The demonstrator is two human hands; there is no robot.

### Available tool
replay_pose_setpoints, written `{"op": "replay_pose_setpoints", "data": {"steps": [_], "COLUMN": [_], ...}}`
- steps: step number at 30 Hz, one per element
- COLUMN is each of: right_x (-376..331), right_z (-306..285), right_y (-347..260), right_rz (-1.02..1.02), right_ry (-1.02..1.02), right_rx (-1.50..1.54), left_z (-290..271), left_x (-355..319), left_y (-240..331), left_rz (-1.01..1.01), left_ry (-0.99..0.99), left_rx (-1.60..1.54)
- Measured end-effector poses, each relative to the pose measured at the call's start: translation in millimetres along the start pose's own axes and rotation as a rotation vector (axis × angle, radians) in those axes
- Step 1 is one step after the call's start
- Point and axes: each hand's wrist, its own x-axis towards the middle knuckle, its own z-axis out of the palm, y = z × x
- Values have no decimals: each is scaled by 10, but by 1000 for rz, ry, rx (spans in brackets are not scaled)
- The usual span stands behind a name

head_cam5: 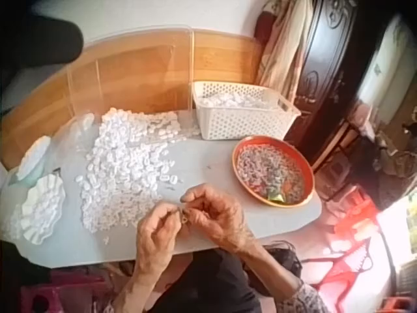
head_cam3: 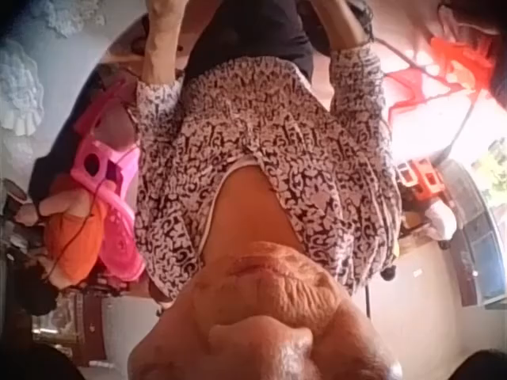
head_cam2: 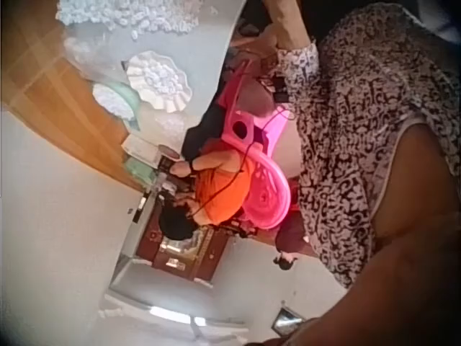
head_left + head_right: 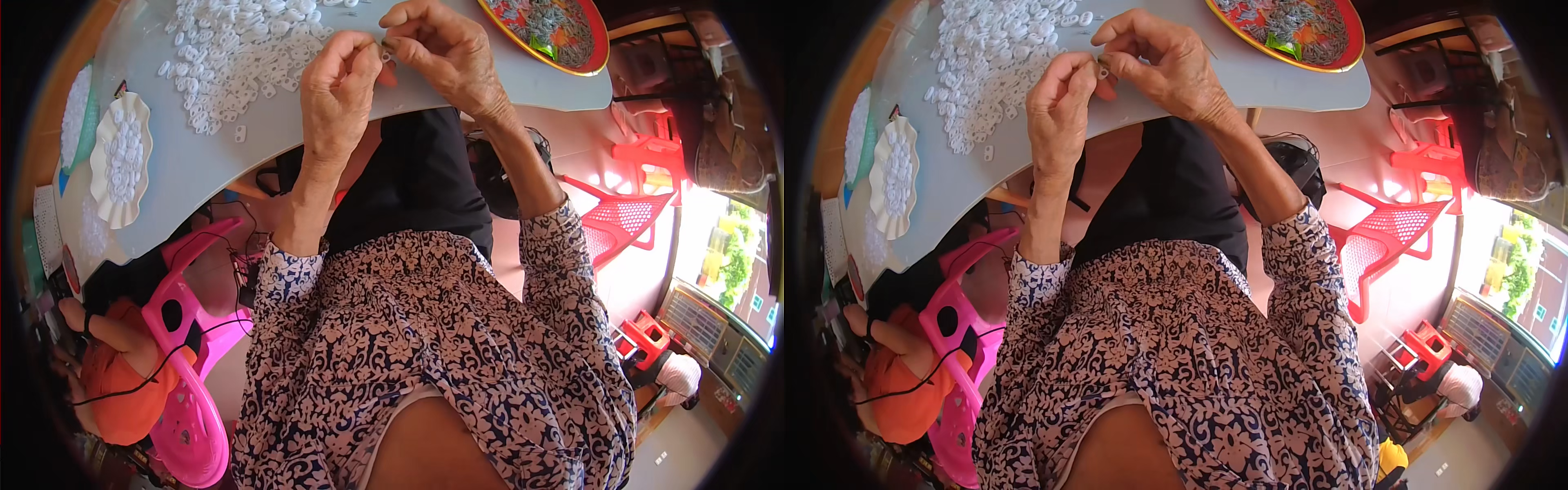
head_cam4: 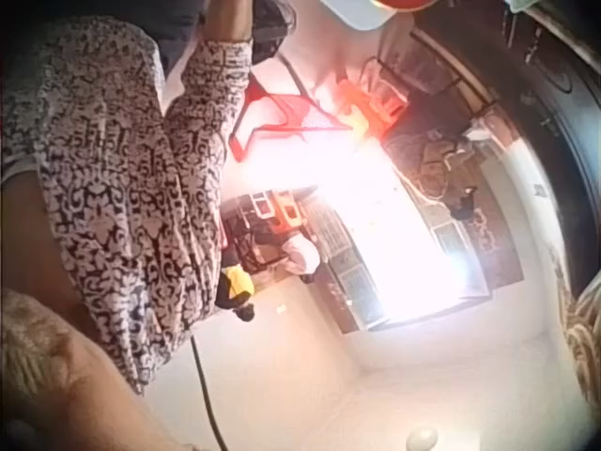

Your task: Assembling small white plastic components by hand at a table.

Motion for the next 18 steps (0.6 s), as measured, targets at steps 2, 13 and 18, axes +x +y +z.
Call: {"op": "replay_pose_setpoints", "data": {"steps": [2,13,18], "right_x": [-11,63,55], "right_z": [-2,1,-1], "right_y": [-52,10,-8], "right_rz": [22,84,107], "right_ry": [16,30,33], "right_rx": [-136,-36,-31], "left_z": [-4,-81,-86], "left_x": [3,83,84], "left_y": [35,33,46], "left_rz": [-45,-73,-96], "left_ry": [-26,-146,-179], "left_rx": [76,-124,-83]}}
